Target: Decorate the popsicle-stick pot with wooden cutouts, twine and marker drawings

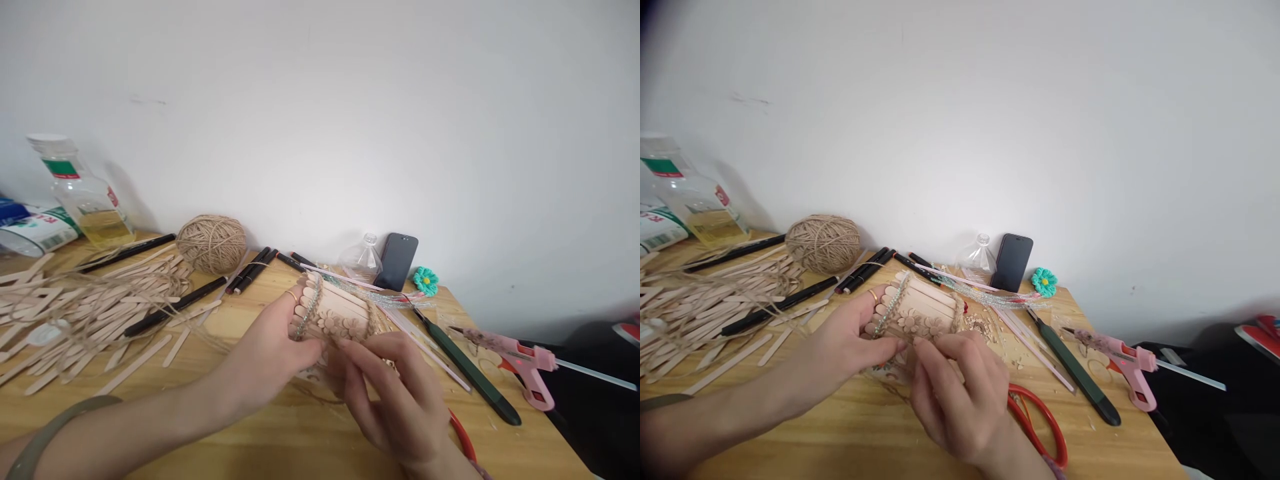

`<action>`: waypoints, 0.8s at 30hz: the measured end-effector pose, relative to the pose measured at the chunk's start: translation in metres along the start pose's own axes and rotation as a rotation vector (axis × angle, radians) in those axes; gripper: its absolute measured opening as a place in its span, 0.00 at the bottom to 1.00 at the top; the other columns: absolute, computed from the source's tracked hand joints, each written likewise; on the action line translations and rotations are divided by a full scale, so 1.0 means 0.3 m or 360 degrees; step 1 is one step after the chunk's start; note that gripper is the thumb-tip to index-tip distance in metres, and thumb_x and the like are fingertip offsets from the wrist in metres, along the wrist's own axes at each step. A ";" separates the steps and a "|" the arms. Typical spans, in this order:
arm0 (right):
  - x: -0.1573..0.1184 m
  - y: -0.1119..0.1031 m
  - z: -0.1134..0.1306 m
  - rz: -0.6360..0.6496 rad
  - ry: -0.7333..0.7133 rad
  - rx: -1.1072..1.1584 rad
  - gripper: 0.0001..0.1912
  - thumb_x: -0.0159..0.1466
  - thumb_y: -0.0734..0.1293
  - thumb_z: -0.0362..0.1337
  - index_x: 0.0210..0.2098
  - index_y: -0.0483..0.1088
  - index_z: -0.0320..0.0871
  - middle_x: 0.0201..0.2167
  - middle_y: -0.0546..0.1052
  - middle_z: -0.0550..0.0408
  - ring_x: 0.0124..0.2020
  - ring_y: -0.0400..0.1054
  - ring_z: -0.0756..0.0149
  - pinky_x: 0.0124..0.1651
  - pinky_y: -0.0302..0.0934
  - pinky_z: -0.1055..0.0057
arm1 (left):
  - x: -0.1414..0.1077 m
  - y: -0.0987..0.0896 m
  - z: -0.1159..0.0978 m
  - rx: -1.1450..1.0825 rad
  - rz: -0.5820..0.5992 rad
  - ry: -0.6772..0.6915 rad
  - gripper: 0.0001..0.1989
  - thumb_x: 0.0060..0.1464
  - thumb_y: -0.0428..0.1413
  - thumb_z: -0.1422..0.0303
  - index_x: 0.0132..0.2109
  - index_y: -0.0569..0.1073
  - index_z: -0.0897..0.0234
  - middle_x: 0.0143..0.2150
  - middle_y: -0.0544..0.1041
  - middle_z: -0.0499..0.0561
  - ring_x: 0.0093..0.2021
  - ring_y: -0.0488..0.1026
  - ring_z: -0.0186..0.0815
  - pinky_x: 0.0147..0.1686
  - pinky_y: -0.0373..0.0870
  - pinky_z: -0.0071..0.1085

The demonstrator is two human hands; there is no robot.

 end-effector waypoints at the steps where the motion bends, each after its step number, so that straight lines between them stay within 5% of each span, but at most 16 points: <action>1: 0.000 0.001 -0.002 0.0015 -0.0045 -0.0032 0.12 0.57 0.64 0.21 0.41 0.69 0.35 0.28 0.69 0.49 0.28 0.63 0.66 0.26 0.62 0.69 | 0.001 0.000 0.000 0.0005 -0.0001 0.0001 0.22 0.45 0.51 0.82 0.49 0.69 0.64 0.55 0.73 0.50 0.56 0.68 0.37 0.54 0.65 0.30; 24: 0.013 -0.006 0.009 0.0065 -0.0402 -0.0329 0.08 0.58 0.66 0.23 0.38 0.73 0.29 0.26 0.76 0.51 0.31 0.66 0.66 0.28 0.64 0.71 | -0.003 -0.002 0.005 0.0035 0.0010 -0.0010 0.22 0.46 0.51 0.80 0.50 0.67 0.65 0.55 0.73 0.51 0.54 0.69 0.36 0.52 0.67 0.29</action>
Point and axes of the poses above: each hand's wrist, its own x-axis towards the middle knuckle, its own y-axis out of the palm, z = x × y, the point moved 1 cm from there along x, towards the middle knuckle
